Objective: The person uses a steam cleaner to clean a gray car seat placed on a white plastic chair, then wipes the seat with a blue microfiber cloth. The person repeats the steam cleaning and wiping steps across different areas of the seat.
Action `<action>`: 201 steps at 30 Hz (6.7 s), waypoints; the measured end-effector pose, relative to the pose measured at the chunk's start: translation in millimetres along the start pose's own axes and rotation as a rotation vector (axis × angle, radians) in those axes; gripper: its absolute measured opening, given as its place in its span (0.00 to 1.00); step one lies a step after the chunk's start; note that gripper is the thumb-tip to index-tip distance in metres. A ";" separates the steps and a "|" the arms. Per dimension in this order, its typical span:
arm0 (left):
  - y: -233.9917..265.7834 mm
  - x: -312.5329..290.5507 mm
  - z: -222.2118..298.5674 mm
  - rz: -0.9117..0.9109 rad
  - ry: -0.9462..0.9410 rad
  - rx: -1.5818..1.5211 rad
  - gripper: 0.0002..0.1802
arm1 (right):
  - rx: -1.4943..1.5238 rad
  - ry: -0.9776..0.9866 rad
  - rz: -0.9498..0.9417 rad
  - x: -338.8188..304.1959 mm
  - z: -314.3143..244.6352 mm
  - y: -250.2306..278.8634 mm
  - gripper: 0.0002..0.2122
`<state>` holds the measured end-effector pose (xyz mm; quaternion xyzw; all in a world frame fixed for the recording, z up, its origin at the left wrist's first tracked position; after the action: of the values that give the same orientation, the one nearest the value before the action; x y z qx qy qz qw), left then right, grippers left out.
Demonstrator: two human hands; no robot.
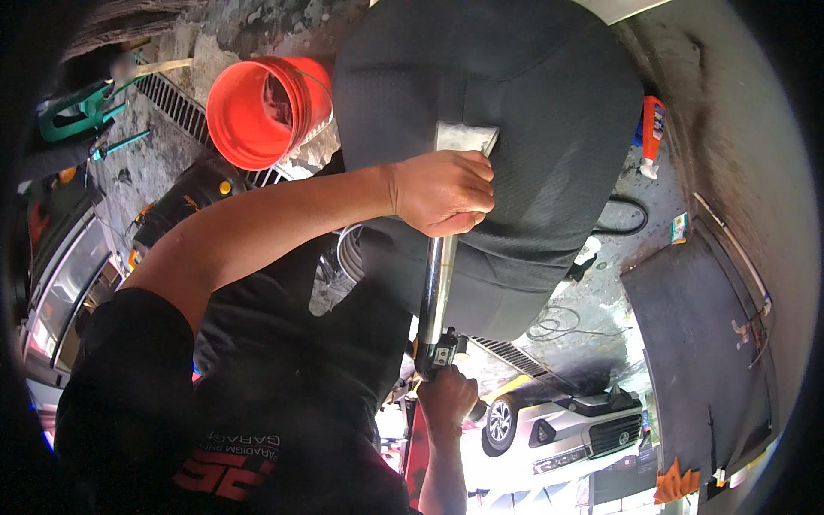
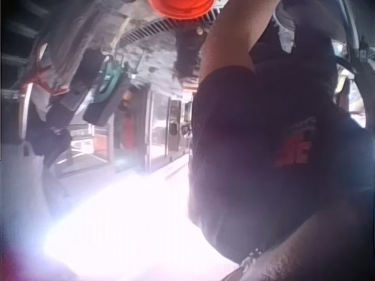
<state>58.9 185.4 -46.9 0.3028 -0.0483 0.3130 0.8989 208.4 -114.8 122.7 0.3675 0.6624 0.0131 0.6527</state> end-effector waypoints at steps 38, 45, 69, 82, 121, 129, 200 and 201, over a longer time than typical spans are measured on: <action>-120.0 -73.0 97.2 -0.085 0.015 -0.182 0.07 | 0.082 -0.250 -0.167 -135.1 35.1 -59.4 0.04; -67.9 3.3 152.9 -0.100 -0.034 -0.091 0.13 | 0.068 -0.173 0.032 -183.7 70.0 -65.6 0.12; 39.3 146.1 -30.3 0.077 0.018 0.190 0.19 | 0.021 -0.029 0.145 52.2 15.4 140.1 0.07; -78.1 92.8 41.2 0.090 -0.032 0.000 0.12 | -0.028 -0.096 0.013 -31.2 100.0 65.3 0.07; -156.8 -15.9 96.9 -0.353 -0.310 0.032 0.12 | 1.098 -0.350 0.034 34.1 145.1 -36.1 0.24; -138.0 -31.0 91.7 -0.249 -0.353 -0.028 0.11 | 1.408 -0.161 0.454 319.2 296.1 29.0 0.34; 47.8 220.1 64.3 -0.524 -0.692 0.246 0.21 | 1.066 -0.085 0.218 -16.5 -11.0 39.2 0.46; 61.5 239.6 56.0 -0.560 -0.618 0.211 0.25 | 0.956 -0.122 0.291 -1.9 -13.4 62.9 0.44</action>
<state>219.8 319.2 96.4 0.4741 -0.1990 -0.0455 0.8565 226.0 -63.7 157.5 0.7141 0.4967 -0.2223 0.4404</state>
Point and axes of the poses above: each hand's wrist, its own x-axis towards the middle knuckle, its own y-axis out of the back of the hand, z = x × y, the point moved 2 cm from there along x, towards the middle knuckle, and after that the axes turned 15 degrees about x, right-handed, at the moved point
